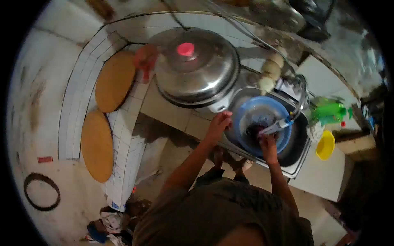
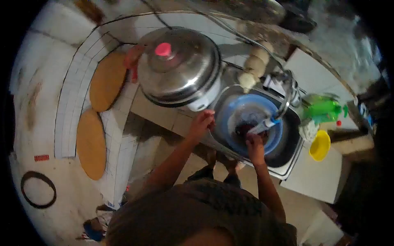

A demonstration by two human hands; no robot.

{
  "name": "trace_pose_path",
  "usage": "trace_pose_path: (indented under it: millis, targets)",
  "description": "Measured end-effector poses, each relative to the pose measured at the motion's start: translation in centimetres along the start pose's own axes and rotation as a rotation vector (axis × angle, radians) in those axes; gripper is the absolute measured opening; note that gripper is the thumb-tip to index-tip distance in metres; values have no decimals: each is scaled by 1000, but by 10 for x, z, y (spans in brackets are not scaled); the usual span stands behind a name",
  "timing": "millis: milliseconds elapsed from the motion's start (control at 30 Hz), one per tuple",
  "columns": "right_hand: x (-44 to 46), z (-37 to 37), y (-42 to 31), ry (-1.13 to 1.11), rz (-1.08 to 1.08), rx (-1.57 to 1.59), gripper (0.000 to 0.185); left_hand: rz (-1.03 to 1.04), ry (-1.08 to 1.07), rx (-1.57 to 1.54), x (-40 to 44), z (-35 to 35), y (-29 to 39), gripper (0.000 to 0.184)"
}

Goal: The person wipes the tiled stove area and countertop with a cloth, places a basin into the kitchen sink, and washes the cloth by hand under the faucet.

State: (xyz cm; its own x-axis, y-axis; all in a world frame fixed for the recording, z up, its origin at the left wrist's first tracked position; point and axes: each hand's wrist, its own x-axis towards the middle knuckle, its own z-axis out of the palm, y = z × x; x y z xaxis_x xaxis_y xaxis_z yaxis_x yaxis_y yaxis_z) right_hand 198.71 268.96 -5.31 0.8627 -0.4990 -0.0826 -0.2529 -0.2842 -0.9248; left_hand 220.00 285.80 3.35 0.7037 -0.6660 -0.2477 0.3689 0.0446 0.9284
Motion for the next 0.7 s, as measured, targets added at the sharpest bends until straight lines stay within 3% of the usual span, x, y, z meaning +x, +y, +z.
trace_pose_path:
  millis: [33, 67, 100, 133, 233, 367, 500, 700]
  targets:
    - [12, 14, -9, -109, 78, 305, 38, -8, 138, -43, -7, -15, -1, 13]
    - [14, 23, -18, -114, 70, 299, 38, -31, 249, -87, -15, -24, -4, 15]
    - [22, 23, -15, -141, 125, 516, 43, -31, 261, -79, -15, -21, -11, 15]
    - [32, 46, -46, -164, 168, 695, 47, 99, 324, -116, -27, -52, 5, 15]
    - [63, 69, -159, -44, 181, 854, 55, 312, 491, -147, -36, -83, 28, 15]
    - [101, 96, -196, -60, 184, 869, 71, 531, 703, -15, -21, -126, 68, 20]
    - [109, 115, -206, 93, 163, 717, 70, 559, 706, 40, 11, -159, 110, 32]
    - [134, 89, -200, -3, 152, 643, 56, 478, 248, -2, 44, -180, 117, 54]
